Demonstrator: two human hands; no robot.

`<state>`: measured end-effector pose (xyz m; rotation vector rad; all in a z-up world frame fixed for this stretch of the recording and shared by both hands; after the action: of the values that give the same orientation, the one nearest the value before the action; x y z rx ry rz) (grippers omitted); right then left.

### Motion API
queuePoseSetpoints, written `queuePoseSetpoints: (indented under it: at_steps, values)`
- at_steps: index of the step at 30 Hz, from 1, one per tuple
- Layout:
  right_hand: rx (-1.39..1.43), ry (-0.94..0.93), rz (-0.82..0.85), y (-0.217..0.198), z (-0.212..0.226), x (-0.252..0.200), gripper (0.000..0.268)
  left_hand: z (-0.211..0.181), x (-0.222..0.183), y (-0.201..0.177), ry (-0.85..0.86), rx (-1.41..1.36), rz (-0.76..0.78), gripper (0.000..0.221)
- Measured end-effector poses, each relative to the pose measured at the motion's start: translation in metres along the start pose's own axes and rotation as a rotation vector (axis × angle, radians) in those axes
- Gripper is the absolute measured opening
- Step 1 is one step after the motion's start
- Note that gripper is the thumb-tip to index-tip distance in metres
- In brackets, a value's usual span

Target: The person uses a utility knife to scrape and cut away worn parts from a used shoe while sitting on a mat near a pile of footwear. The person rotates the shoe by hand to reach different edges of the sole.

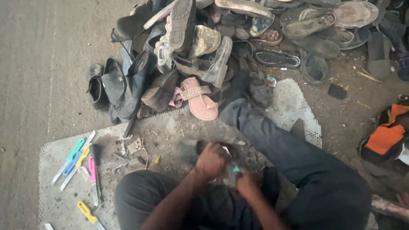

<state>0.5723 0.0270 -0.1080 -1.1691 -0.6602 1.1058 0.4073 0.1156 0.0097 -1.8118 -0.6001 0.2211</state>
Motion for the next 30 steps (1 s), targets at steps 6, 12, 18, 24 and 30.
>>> queuePoseSetpoints:
  at_steps: [6,12,18,24,30]
  values:
    - [0.239,-0.211,0.051,0.003,0.034,0.078,0.033,0.074,-0.002,0.008,-0.169,-0.601,-0.676,0.017]
    - [0.24,-0.326,-0.075,-0.003,0.053,0.077,0.033,0.068,-0.013,-0.023,-0.247,-0.651,-0.79,0.012]
    - [0.155,-0.029,0.082,-0.003,0.059,-0.002,0.032,0.074,-0.015,-0.014,-0.399,-0.684,-0.827,0.015]
    - [0.497,0.266,0.469,0.007,0.066,0.029,0.036,0.085,-0.017,0.002,-0.429,-0.671,-0.828,0.015]
    - [0.057,0.009,0.102,0.035,0.062,0.004,0.032,0.09,-0.018,0.01,-0.613,-0.853,-0.869,0.021]
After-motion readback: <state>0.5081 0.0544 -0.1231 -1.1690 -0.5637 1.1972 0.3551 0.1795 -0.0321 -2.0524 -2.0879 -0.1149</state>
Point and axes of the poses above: each hand's wrist, its own x-axis towards the middle knuckle, its own y-axis out of the palm, z = x × y, the point moved 5 cm from there along x, towards the middle knuckle, and after that the axes turned 15 degrees about -x, right-handed, at the moved point
